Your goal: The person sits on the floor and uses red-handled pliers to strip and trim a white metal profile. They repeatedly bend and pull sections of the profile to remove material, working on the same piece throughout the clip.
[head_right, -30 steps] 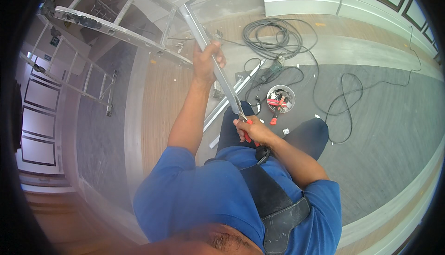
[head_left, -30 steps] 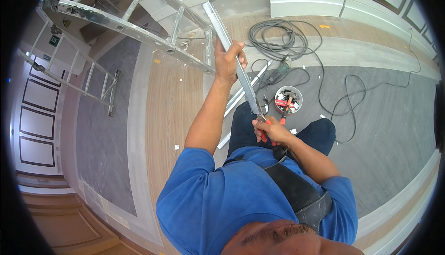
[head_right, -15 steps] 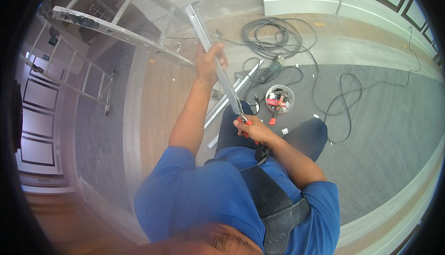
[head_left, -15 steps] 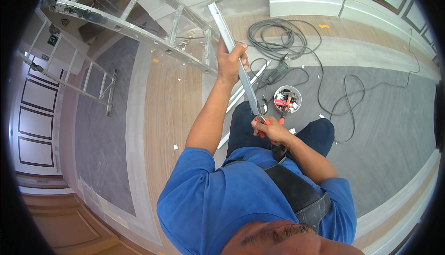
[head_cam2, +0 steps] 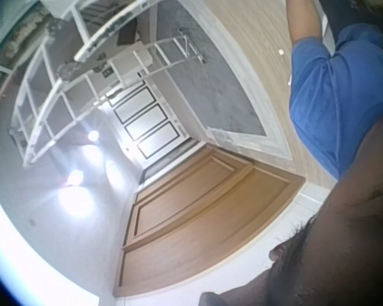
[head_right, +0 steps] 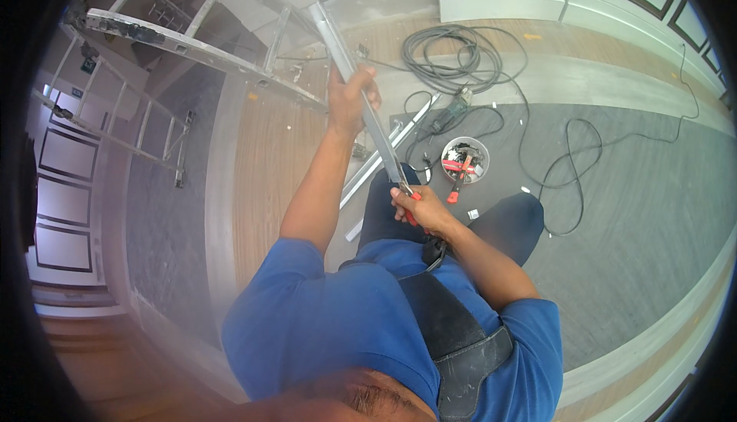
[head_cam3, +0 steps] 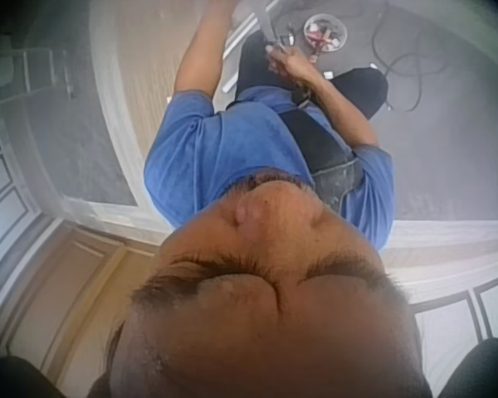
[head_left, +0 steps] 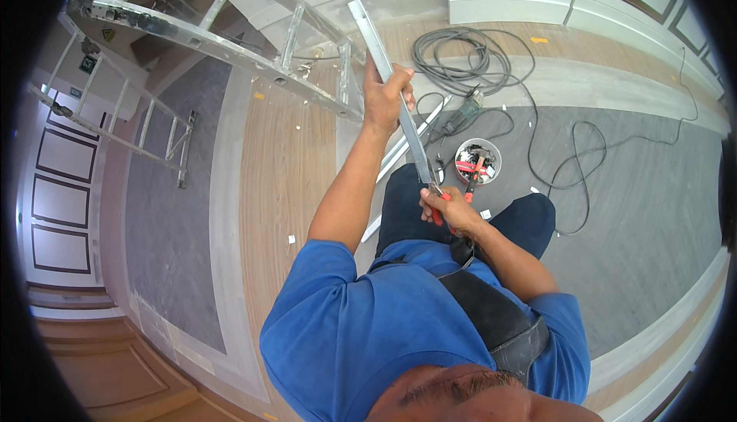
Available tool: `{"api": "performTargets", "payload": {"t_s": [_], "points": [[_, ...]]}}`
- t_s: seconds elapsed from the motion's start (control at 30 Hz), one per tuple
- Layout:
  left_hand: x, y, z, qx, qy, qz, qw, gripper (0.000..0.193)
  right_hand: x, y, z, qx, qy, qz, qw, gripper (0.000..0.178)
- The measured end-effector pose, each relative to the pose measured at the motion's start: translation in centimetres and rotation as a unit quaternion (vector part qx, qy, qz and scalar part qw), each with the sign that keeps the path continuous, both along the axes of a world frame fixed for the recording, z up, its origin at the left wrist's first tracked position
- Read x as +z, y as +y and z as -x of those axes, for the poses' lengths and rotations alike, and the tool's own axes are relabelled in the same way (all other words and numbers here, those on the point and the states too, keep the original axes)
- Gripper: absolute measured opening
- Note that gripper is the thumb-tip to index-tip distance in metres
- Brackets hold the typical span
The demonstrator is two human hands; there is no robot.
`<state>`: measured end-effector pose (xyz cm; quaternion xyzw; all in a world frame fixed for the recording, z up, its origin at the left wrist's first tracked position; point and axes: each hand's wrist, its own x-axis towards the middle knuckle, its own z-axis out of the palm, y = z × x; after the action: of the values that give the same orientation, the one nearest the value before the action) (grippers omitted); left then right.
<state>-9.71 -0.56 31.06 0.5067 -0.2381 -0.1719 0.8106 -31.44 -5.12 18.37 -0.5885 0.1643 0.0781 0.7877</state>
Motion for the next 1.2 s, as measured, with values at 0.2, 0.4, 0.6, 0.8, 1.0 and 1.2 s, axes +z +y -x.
{"api": "performTargets", "payload": {"t_s": [0.2,0.4,0.6,0.8,1.0,1.2], "points": [[0.0,-0.3,-0.6,0.005,0.054,0.016,0.998,0.065,0.3,-0.5,0.0,0.025,-0.014,0.026,0.999,0.044],[-0.4,-0.3,-0.4,-0.003,0.034,-0.007,0.999,0.067,0.8,-0.5,0.3,0.03,0.016,0.051,0.998,0.043],[-0.5,-0.3,-0.3,0.001,0.041,-0.002,0.999,0.056,0.9,-0.5,0.3,0.035,0.022,0.059,0.997,0.046],[-0.4,-0.2,-0.2,-0.002,0.03,-0.003,1.0,0.051,1.0,-0.5,0.3,0.036,0.024,0.049,0.998,0.043],[-0.4,-0.2,-0.3,-0.004,0.041,0.005,0.999,0.048,1.0,-0.1,0.4,0.019,0.02,0.033,0.999,0.04],[-0.6,-0.1,-0.5,-0.007,0.046,0.015,0.999,0.043,0.1,0.6,0.4,0.001,0.008,0.022,1.0,0.04]]}}
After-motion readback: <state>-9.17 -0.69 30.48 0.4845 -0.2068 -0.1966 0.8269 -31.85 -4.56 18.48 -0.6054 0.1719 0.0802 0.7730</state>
